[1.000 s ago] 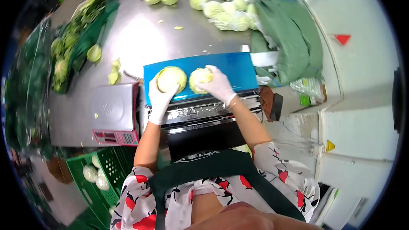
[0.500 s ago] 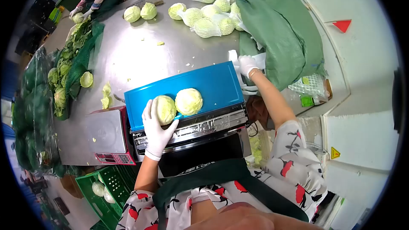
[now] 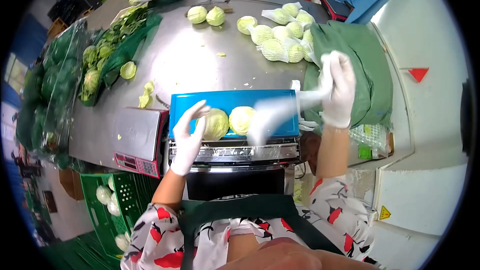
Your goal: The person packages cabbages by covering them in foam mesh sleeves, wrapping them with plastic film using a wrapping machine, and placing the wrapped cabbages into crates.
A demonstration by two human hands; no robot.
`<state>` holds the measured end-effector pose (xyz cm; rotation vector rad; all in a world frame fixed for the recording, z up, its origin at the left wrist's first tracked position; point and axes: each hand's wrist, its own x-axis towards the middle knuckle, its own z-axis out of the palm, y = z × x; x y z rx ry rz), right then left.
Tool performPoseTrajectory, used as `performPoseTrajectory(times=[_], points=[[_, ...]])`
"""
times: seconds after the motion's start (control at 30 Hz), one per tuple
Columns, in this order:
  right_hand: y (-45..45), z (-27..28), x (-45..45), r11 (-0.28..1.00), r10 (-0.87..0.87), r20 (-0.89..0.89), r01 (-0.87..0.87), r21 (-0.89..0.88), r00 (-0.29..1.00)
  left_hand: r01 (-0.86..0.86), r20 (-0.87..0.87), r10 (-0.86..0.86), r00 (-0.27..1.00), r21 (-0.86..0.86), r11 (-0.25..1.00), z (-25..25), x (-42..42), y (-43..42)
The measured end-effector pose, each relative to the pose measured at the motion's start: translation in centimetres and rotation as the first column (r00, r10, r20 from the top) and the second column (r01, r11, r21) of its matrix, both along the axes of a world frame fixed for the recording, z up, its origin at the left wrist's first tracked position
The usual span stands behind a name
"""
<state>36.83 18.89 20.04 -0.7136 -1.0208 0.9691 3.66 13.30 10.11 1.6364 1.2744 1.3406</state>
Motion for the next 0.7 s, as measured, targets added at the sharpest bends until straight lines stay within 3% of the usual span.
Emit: performPoseTrajectory(times=[0.03, 0.1, 0.13, 0.17, 0.2, 0.23, 0.27, 0.33, 0.37, 0.4, 0.43, 0.47, 0.5, 0.53, 0.57, 0.63, 0.67, 0.7], points=[[-1.7, -0.3, -0.6, 0.907, 0.414, -0.293, -0.419, 0.047, 0.862, 0.076, 0.114, -0.071, 0.991, -0.044, 0.996, 0.6, 0.5, 0.1], [-3.1, -3.6, -5.8, 0.861, 0.469, -0.415, -0.508, 0.019, 0.779, 0.222, 0.284, -0.199, 0.938, -0.050, 0.974, 2.0, 2.2, -0.2], [-5.0, -3.5, -8.4, 0.923, 0.299, -0.163, -0.328, -0.202, 0.940, 0.287, 0.337, -0.262, 0.904, -0.023, 0.958, 2.6, 3.2, -0.6], [-6.8, -3.4, -11.1, 0.913, 0.180, 0.125, -0.118, -0.390, 0.976, 0.362, 0.319, -0.335, 0.887, -0.028, 0.932, 3.2, 4.0, -1.6], [-7.1, -5.8, -12.9, 0.998, 0.011, 0.370, 0.013, -0.062, 0.929, 0.411, 0.413, -0.362, 0.836, -0.031, 0.911, 3.1, 5.0, -2.7], [-8.0, -6.3, -14.1, 0.982, -0.190, 0.598, 0.160, 0.104, 0.779, 0.452, 0.516, -0.372, 0.772, -0.035, 0.891, 1.9, 5.4, -3.3], [-8.6, -6.7, -14.6, 0.917, -0.394, 0.636, 0.235, 0.323, 0.663, 0.494, 0.613, -0.372, 0.697, -0.034, 0.869, 0.7, 5.4, -3.8], [-9.9, -7.3, -14.6, 0.925, -0.367, 0.606, 0.347, 0.156, 0.706, 0.472, 0.635, -0.152, 0.757, -0.371, 0.800, 0.5, 4.1, -5.2], [-10.5, -7.1, -14.5, 0.929, -0.152, 0.246, 0.223, -0.294, 0.957, 0.442, 0.651, -0.124, 0.749, -0.351, 0.825, 0.4, 3.5, -5.7], [-10.9, -6.9, -13.3, 0.923, -0.002, 0.026, 0.012, -0.386, 1.000, 0.474, 0.626, -0.235, 0.744, -0.247, 0.845, -0.3, 2.6, -6.0], [-11.2, -6.7, -12.2, 0.871, 0.104, -0.199, -0.186, -0.455, 0.974, 0.568, 0.766, -0.244, 0.595, -0.185, 0.802, -0.2, 1.7, -6.1], [-12.0, -7.5, -11.3, 0.777, 0.213, -0.683, -0.545, -0.316, 0.699, 0.642, 0.876, -0.232, 0.423, -0.109, 0.759, -0.1, 0.8, -6.3], [-13.3, -8.3, -11.5, 0.866, 0.381, -0.084, -0.388, -0.316, 0.921, 0.668, 0.928, -0.159, 0.337, -0.117, 0.735, 0.1, -0.1, -6.8], [-14.6, -9.1, -11.6, 0.975, 0.217, 0.527, -0.154, -0.161, 0.822, 0.618, 0.929, 0.009, 0.369, -0.252, 0.744, 1.5, -0.3, -7.0], [-15.3, -10.0, -12.3, 0.760, 0.598, 0.145, -0.500, -0.416, 0.788, 0.661, 0.944, -0.028, 0.329, -0.209, 0.721, 0.8, -1.2, -7.2], [-16.5, -9.9, -13.2, 0.365, 0.851, -0.212, -0.831, -0.420, 0.481, 0.748, 0.962, -0.016, 0.272, -0.201, 0.632, -1.0, -2.7, -7.9], [-15.3, -9.3, -12.0, 0.420, 0.888, -0.002, -0.812, -0.405, 0.461, 0.880, 0.997, -0.054, 0.050, -0.018, 0.474, -3.0, -3.2, -8.3], [-14.0, -8.8, -10.9, 0.483, 0.875, 0.207, -0.792, -0.372, 0.437, 0.886, 0.870, -0.391, 0.302, -0.105, 0.451, -4.5, -3.3, -9.2]])
